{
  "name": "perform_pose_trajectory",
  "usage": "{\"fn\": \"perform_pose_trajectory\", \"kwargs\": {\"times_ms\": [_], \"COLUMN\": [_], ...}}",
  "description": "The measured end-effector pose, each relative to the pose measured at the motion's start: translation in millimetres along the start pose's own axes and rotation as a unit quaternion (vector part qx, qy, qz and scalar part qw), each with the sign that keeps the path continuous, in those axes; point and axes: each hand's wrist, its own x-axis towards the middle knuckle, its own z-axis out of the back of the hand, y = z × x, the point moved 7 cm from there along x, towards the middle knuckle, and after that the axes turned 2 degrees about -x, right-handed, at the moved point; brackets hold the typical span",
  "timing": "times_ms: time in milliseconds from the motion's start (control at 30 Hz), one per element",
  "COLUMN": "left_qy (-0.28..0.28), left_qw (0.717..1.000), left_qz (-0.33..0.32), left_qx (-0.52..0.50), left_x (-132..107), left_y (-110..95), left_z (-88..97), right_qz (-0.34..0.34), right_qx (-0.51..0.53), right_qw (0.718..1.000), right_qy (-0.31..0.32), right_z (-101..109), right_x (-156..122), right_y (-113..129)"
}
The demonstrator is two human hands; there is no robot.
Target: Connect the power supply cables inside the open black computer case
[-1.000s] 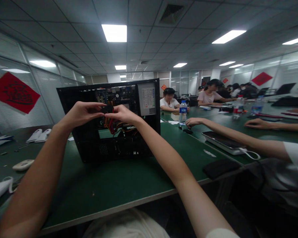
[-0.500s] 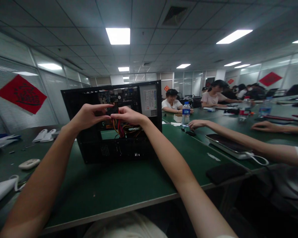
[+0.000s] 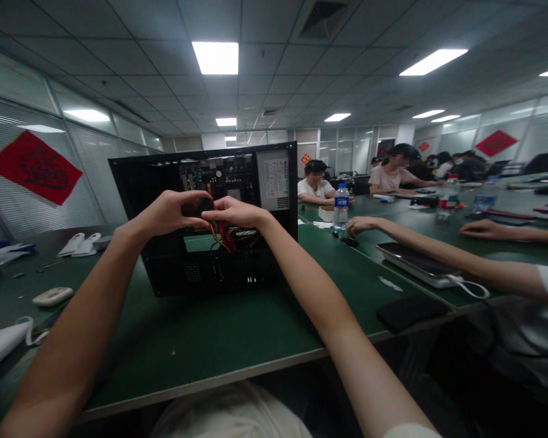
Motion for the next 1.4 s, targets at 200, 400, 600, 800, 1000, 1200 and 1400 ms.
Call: {"fn": "perform_pose_trajectory", "kwargs": {"times_ms": [200,400,600,800,1000,1200,1400], "left_qy": [-0.019,0.002,0.026,0.025,-0.056,-0.001,0.074], "left_qw": [0.999,0.999,0.992,0.987,0.997,0.993,0.984], "left_qz": [-0.003,0.039,0.071,0.077,0.036,0.068,0.094], "left_qx": [0.032,-0.005,-0.096,-0.136,-0.025,0.099,0.135], "left_x": [3,-1,-3,0,5,15,17], "left_y": [20,40,43,52,62,49,43], "left_z": [-1.8,-3.2,-11.9,-27.6,-32.1,-60.2,-91.6], "right_qz": [0.047,0.244,0.322,0.210,0.057,-0.026,-0.123], "right_qx": [-0.149,-0.460,-0.548,-0.607,-0.622,-0.598,-0.596], "right_qw": [0.971,0.815,0.752,0.756,0.771,0.789,0.792], "right_qy": [-0.180,-0.254,-0.175,-0.127,-0.125,-0.138,-0.059], "right_z": [19,8,-13,-13,2,15,15], "right_x": [12,-4,-12,-7,-4,-2,-5], "right_y": [-3,19,17,17,5,-5,-23]}}
